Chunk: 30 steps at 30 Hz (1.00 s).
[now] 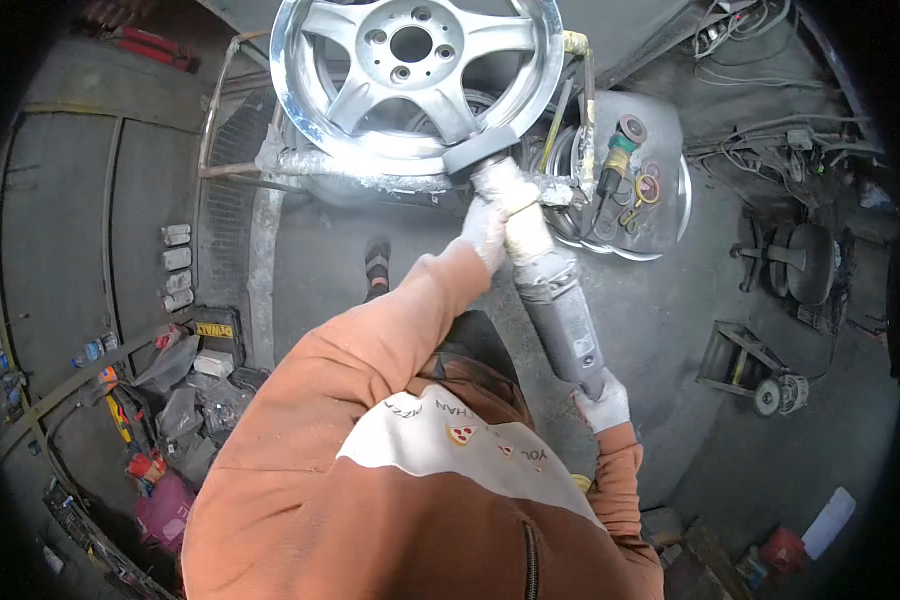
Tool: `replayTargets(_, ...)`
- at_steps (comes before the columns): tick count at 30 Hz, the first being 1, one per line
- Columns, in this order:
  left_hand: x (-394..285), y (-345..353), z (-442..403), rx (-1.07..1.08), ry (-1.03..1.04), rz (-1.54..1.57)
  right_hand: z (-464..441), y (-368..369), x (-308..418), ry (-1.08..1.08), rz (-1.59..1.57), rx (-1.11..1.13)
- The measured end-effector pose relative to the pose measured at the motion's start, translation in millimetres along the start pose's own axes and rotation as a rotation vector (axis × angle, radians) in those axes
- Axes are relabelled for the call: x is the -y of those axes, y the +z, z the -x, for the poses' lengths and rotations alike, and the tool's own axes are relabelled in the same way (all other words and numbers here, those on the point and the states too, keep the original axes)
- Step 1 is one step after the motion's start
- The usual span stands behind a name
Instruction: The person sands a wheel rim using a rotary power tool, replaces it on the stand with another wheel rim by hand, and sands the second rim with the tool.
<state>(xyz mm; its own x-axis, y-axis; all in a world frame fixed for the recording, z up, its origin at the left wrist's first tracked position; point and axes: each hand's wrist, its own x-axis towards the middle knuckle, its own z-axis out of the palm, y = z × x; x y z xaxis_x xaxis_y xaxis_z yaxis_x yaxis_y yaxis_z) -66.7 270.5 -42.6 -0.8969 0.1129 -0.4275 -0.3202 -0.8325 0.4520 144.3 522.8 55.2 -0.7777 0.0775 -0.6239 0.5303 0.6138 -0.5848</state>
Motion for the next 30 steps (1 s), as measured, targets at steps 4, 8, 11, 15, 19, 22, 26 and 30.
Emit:
replayTargets(4, 7.1, 5.2, 2.4, -0.012, 0.062, -0.012, 0.7, -12.4, 16.3, 0.173, 0.062, 0.035)
replayTargets(8, -3.0, -30.4, 20.0, -0.103, -0.005, -0.011, -11.1, 10.0, -29.4, 0.002, 0.011, 0.089)
replayTargets(11, -18.2, -56.7, 36.5, -0.158, -0.008, 0.056, -13.4, 24.1, -14.9, -0.262, 0.187, 0.081)
replayTargets(15, -29.0, -48.6, 41.7, -0.159, -0.047, 0.029, -11.2, 23.9, -4.0, -0.144, 0.133, 0.136)
replayTargets(19, -7.2, -17.0, 18.3, -0.098, 0.015, -0.007, -8.5, 9.5, -21.3, -0.027, 0.132, 0.051)
replayTargets(22, -1.1, 0.9, 8.5, -0.057, -0.056, -0.049, -2.1, -1.5, -7.3, -0.023, 0.159, 0.001)
replayTargets(26, -23.3, 1.1, 25.5, -0.036, -0.114, 0.007, 7.7, 8.0, 20.5, 0.301, 0.040, 0.093)
replayTargets(30, -49.7, -58.0, 34.8, -0.051, -0.094, 0.036, 9.9, 59.4, 11.2, -0.094, 0.101, 0.071)
